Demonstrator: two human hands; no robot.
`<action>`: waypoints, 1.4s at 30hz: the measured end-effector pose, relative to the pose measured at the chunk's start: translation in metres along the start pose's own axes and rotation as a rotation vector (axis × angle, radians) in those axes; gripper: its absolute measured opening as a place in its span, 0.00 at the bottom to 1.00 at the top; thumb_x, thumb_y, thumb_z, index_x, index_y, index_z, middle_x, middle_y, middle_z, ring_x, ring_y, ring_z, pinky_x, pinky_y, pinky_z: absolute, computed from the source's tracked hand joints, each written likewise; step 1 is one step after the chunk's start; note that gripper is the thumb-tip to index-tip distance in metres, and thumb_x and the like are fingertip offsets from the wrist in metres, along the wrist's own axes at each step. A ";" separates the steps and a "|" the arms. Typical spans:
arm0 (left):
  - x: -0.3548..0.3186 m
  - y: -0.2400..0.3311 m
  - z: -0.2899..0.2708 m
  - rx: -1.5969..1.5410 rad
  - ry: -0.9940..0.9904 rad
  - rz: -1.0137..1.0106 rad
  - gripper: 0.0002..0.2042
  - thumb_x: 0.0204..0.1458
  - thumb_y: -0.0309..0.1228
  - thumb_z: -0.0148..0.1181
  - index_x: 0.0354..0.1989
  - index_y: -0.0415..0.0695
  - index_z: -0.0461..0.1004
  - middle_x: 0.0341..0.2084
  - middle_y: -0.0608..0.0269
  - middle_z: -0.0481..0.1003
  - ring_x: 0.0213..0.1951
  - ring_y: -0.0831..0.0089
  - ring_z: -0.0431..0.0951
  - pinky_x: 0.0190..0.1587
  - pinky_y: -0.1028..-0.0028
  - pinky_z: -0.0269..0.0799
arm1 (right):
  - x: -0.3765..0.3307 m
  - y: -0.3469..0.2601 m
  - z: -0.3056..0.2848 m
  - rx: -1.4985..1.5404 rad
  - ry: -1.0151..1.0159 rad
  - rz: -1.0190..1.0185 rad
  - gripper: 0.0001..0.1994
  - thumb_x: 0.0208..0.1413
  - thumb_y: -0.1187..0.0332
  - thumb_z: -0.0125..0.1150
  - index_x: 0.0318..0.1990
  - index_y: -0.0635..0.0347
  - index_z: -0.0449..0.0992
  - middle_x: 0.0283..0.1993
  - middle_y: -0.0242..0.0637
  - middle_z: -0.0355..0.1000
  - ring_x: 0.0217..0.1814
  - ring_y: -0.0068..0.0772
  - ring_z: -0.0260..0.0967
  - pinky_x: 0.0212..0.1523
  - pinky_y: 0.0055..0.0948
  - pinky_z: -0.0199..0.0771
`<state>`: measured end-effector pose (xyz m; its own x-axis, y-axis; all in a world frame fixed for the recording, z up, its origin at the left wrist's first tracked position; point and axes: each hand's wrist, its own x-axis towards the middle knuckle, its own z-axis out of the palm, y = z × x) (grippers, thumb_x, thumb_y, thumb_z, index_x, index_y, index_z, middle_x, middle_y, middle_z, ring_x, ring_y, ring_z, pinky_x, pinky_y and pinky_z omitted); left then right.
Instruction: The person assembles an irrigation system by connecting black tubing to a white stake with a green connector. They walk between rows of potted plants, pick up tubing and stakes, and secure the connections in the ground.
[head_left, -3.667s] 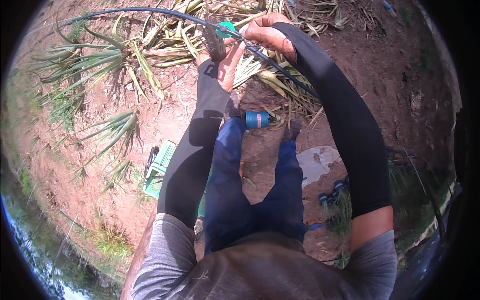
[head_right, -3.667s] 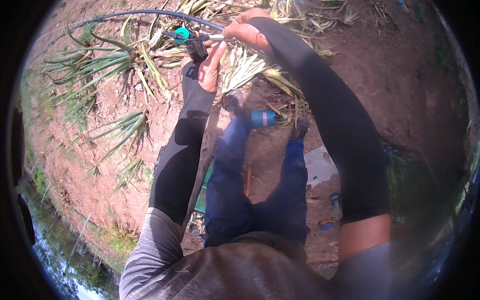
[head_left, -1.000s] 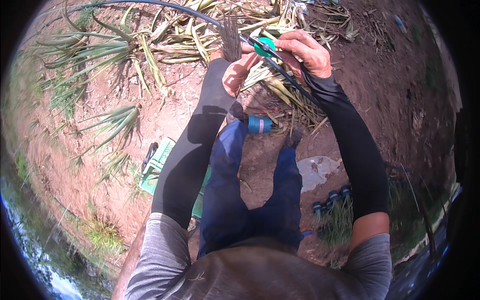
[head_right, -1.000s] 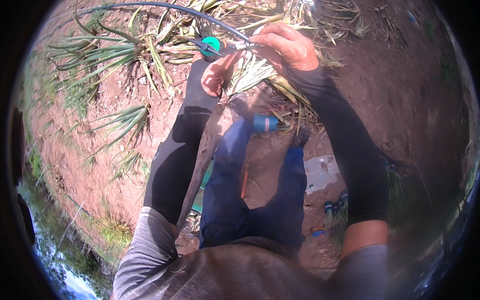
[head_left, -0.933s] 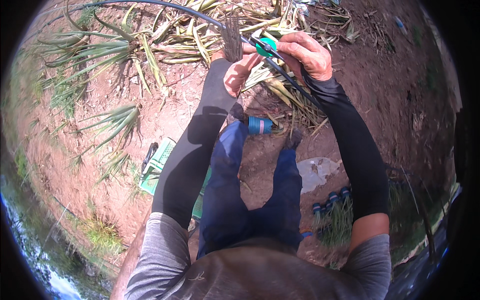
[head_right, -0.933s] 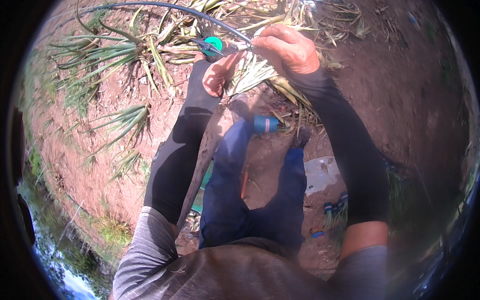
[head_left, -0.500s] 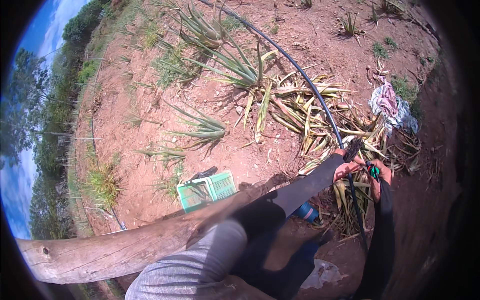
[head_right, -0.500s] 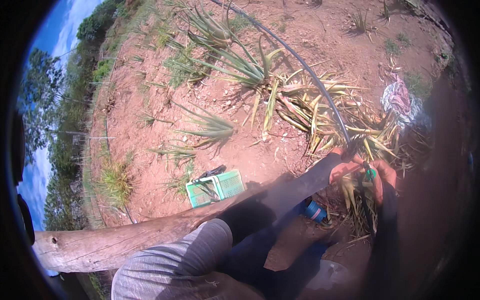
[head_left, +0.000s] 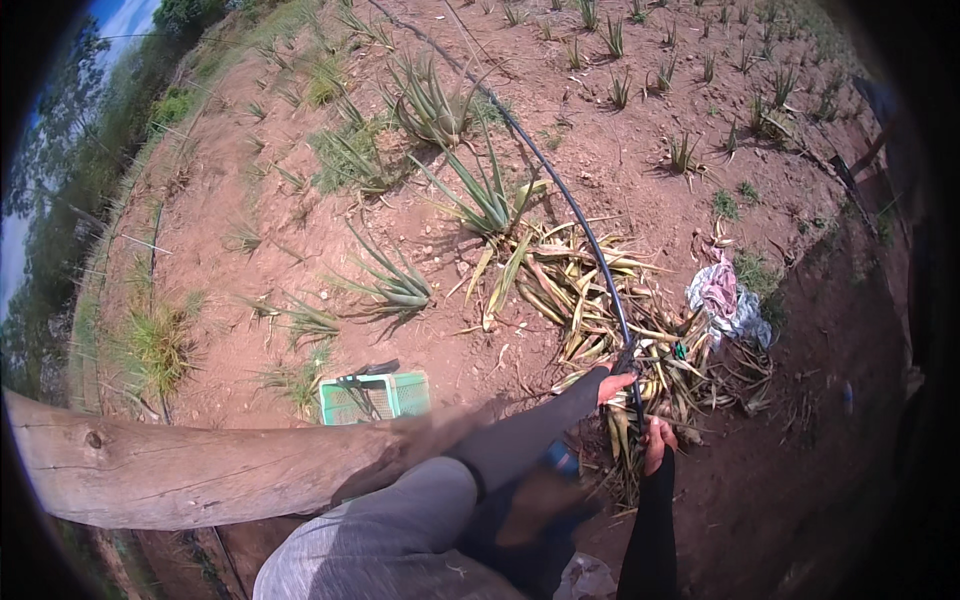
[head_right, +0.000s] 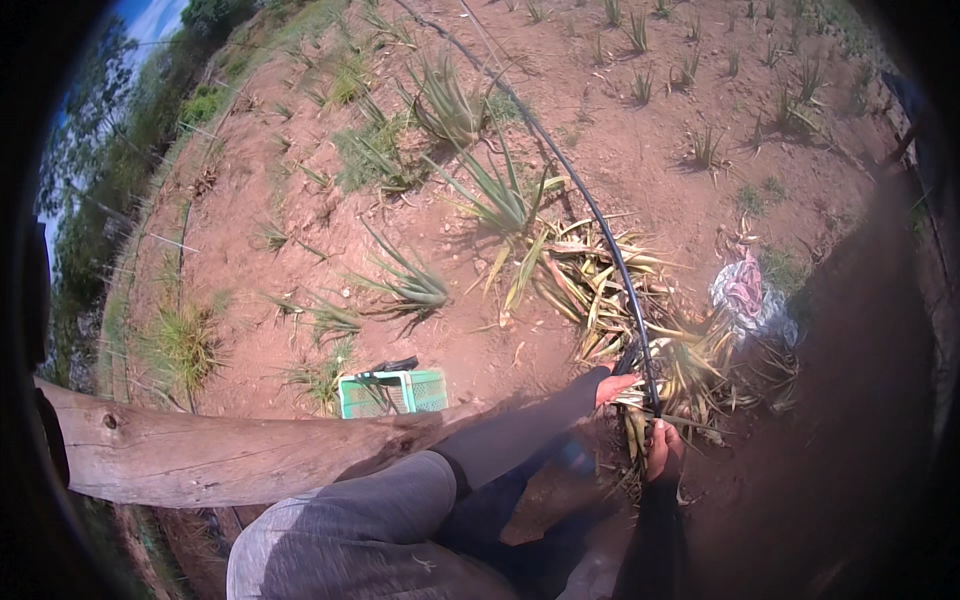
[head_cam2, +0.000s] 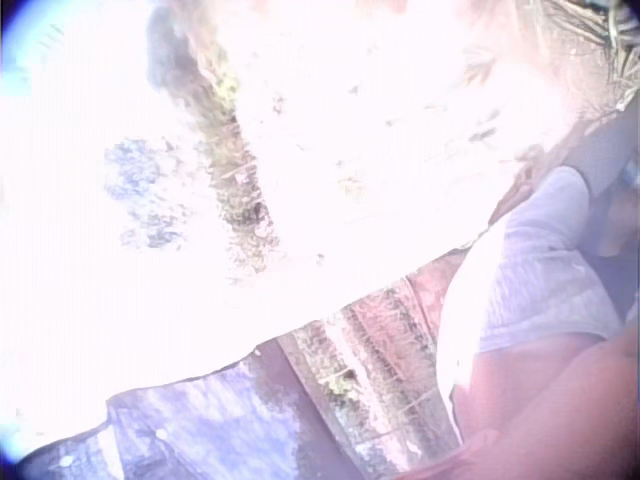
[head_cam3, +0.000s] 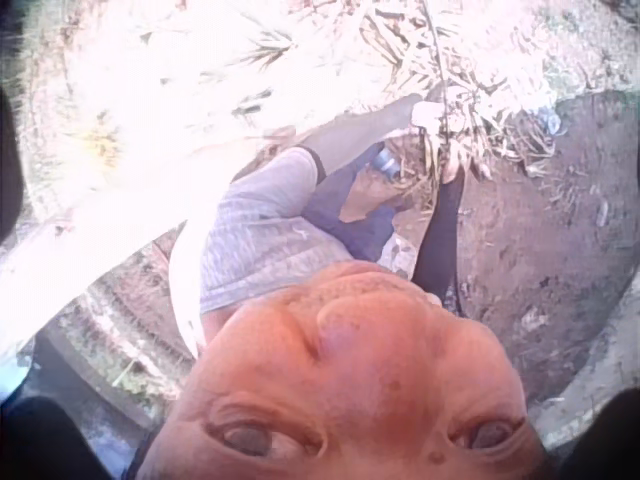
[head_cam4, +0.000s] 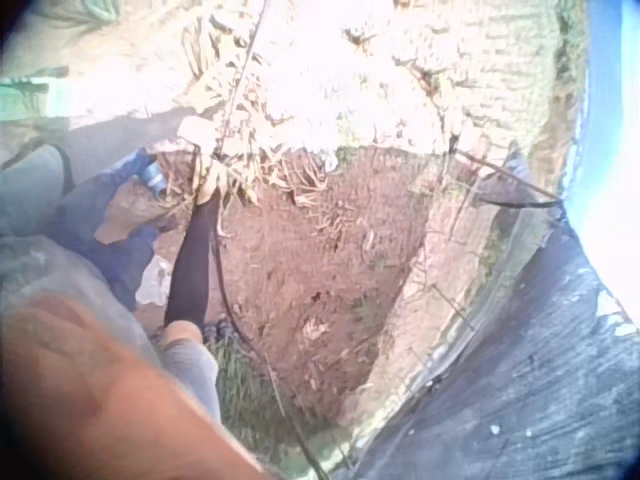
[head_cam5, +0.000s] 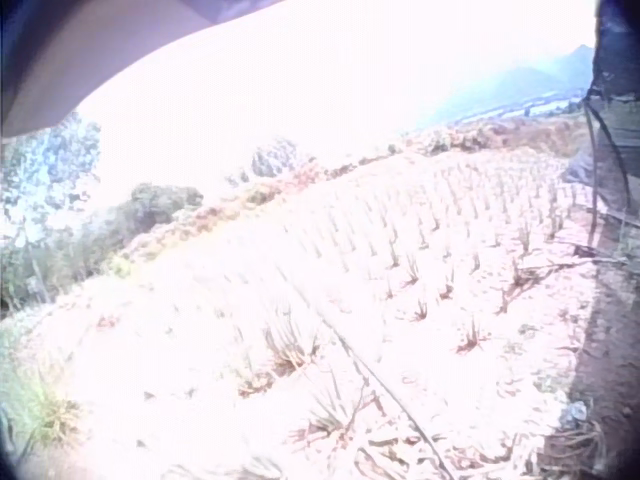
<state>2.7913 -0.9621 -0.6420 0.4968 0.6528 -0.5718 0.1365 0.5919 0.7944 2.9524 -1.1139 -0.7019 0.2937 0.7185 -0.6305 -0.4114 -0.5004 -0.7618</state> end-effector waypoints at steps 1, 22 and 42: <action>-0.022 -0.012 -0.007 0.060 0.020 -0.097 0.13 0.51 0.41 0.57 0.33 0.43 0.69 0.21 0.70 0.69 0.21 0.81 0.68 0.24 0.81 0.62 | -0.026 0.019 0.006 -0.066 0.026 0.076 0.12 0.59 0.57 0.52 0.37 0.55 0.73 0.22 0.21 0.63 0.18 0.12 0.54 0.16 0.15 0.52; -0.331 -0.062 0.116 0.019 -0.155 -0.205 0.14 0.52 0.43 0.56 0.25 0.44 0.69 0.15 0.72 0.65 0.17 0.82 0.62 0.19 0.79 0.55 | -0.361 -0.063 0.011 -0.312 -0.188 -0.378 0.11 0.56 0.64 0.55 0.32 0.66 0.74 0.26 0.39 0.73 0.32 0.26 0.70 0.38 0.27 0.69; -0.385 -0.086 0.204 0.154 -0.446 -0.207 0.14 0.54 0.43 0.54 0.27 0.44 0.71 0.15 0.71 0.65 0.17 0.81 0.63 0.20 0.78 0.57 | -0.463 -0.022 -0.050 0.018 -0.035 -0.523 0.11 0.56 0.65 0.56 0.37 0.65 0.67 0.32 0.35 0.70 0.33 0.23 0.66 0.35 0.22 0.68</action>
<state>2.7630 -1.3608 -0.4481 0.7587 0.2446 -0.6038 0.3785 0.5888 0.7142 2.8684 -1.4590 -0.4008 0.4345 0.8861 -0.1613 -0.2329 -0.0624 -0.9705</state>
